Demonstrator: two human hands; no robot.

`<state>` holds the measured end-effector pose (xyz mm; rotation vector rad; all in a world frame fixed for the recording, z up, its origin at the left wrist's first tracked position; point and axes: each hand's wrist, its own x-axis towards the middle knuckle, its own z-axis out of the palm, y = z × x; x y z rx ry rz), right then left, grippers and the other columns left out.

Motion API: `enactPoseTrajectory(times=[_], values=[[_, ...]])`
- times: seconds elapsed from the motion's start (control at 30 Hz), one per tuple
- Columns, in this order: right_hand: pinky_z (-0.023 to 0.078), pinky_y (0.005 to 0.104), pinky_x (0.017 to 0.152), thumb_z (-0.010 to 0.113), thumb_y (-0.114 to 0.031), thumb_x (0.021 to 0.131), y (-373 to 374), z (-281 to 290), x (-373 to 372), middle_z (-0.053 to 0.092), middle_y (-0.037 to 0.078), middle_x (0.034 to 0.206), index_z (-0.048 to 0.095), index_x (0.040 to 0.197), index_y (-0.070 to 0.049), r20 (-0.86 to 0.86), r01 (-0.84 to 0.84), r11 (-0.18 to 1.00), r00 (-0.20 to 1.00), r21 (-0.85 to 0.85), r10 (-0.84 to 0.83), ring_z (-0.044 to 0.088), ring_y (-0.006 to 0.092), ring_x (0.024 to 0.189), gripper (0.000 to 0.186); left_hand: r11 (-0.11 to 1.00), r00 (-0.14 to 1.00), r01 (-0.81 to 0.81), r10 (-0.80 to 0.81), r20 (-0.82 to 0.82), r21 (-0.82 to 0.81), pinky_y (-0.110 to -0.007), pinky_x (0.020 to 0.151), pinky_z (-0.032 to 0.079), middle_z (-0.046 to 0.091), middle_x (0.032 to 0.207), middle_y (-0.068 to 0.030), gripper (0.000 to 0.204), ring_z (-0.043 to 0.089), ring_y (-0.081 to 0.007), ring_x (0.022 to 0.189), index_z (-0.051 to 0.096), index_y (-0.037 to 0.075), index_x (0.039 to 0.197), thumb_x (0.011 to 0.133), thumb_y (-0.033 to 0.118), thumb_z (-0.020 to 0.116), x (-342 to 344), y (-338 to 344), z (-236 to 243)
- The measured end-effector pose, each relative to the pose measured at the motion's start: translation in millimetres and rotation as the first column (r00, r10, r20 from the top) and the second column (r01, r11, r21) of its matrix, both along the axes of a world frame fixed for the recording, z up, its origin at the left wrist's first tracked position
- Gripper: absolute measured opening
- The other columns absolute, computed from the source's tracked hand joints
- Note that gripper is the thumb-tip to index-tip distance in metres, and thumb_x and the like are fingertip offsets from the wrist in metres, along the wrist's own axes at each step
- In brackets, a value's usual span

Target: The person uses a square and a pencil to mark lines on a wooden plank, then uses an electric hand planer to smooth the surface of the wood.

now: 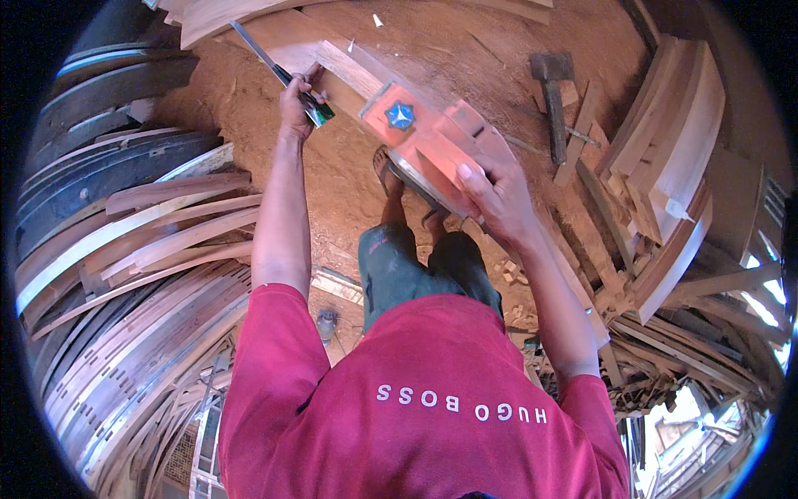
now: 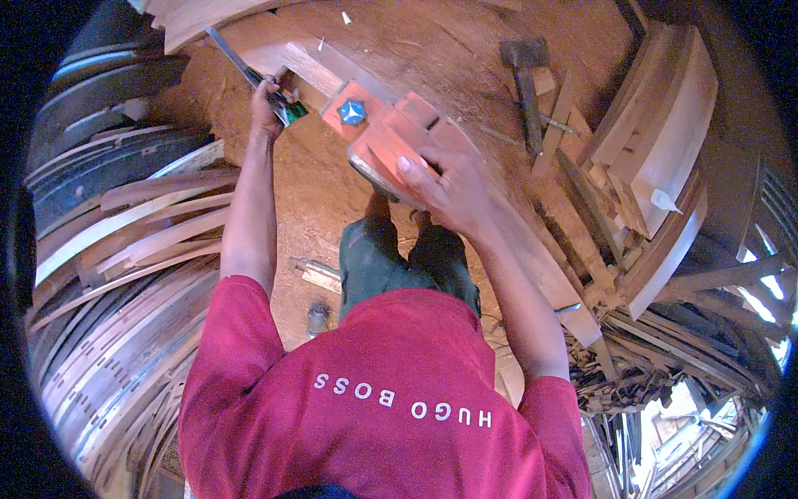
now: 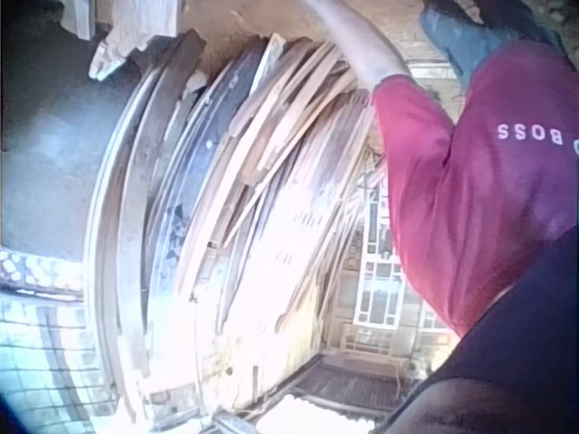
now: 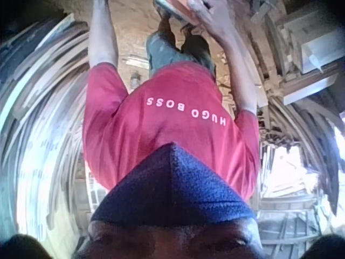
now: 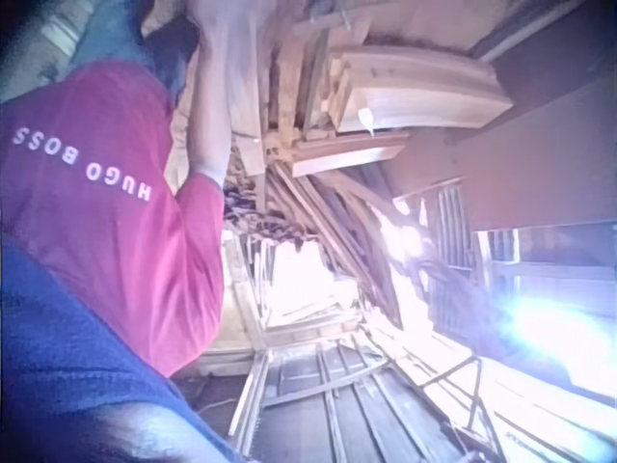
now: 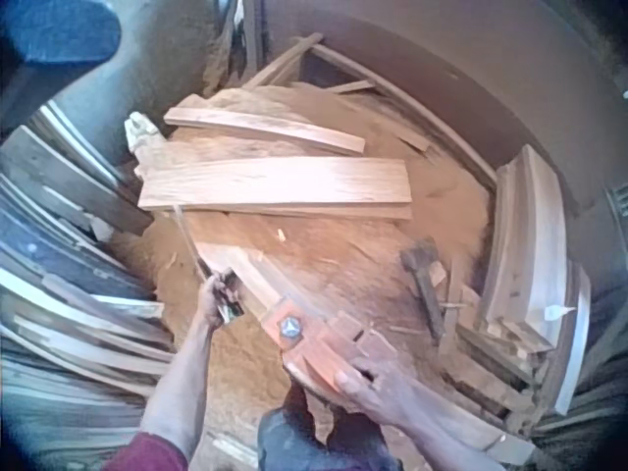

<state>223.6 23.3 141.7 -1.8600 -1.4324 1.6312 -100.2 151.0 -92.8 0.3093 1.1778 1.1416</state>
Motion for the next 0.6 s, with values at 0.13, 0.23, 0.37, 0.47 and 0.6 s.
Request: enactPoseTrajectory(times=[0.13,0.23,0.37,0.47,0.6], values=[[0.040,0.0271,0.051,0.055,-0.047,0.099,41.4,-7.8,-38.7,0.055,0.000,0.060,0.066,0.079,-0.003,-0.105,0.011,0.975,0.994,0.224,0.013,0.051,0.0088,0.054,0.049,1.000,0.997,0.009,-0.011,0.082,0.023,-0.038,0.068,0.054,0.063,0.130,-0.0177,0.006,0.059,-0.0222,0.056,0.045,0.010,0.083,0.080,0.009,0.051,-11.0,0.2,-13.1],[0.042,0.0285,0.054,0.054,-0.047,0.099,74.5,-9.2,-62.2,0.056,0.002,0.060,0.065,0.075,-0.004,-0.058,-0.039,0.957,0.997,0.288,0.058,0.052,0.0109,0.055,0.050,1.000,0.990,0.007,-0.009,0.143,0.010,-0.034,0.064,0.053,0.062,0.107,-0.0091,0.007,0.058,-0.0208,0.061,0.045,0.012,0.083,0.079,0.009,0.050,-8.9,0.8,-10.0],[0.045,0.0336,0.055,0.051,-0.054,0.097,116.7,-27.5,-99.7,0.057,0.006,0.059,0.068,0.077,-0.003,0.021,-0.062,0.805,0.998,0.590,0.062,0.053,0.0176,0.051,0.057,0.999,0.984,-0.048,0.047,0.174,0.001,-0.036,0.067,0.052,0.052,0.087,-0.0014,0.005,0.056,-0.0197,0.069,0.047,0.015,0.084,0.084,0.013,0.051,-20.4,-2.6,-36.0],[0.048,0.0365,0.058,0.049,-0.059,0.096,147.3,-36.1,-121.8,0.060,0.009,0.062,0.072,0.086,-0.004,0.045,-0.075,0.741,0.997,0.667,0.060,0.058,0.0234,0.056,0.061,0.989,0.984,-0.094,0.110,0.142,-0.114,-0.039,0.072,0.052,0.054,0.087,-0.0003,0.005,0.058,-0.0205,0.078,0.053,0.016,0.090,0.088,0.021,0.054,-4.2,-2.8,-14.6],[0.054,0.0388,0.075,0.054,-0.054,0.095,191.5,-37.4,-166.5,0.068,0.012,0.085,0.072,0.112,-0.013,-0.041,-0.036,0.766,0.996,0.642,0.081,0.067,0.0280,0.082,0.048,0.998,0.978,-0.035,0.046,0.205,-0.058,-0.037,0.071,0.051,0.060,0.092,-0.0031,0.016,0.058,-0.0202,0.082,0.058,0.012,0.100,0.087,0.021,0.056,-14.0,-8.5,-11.6]])
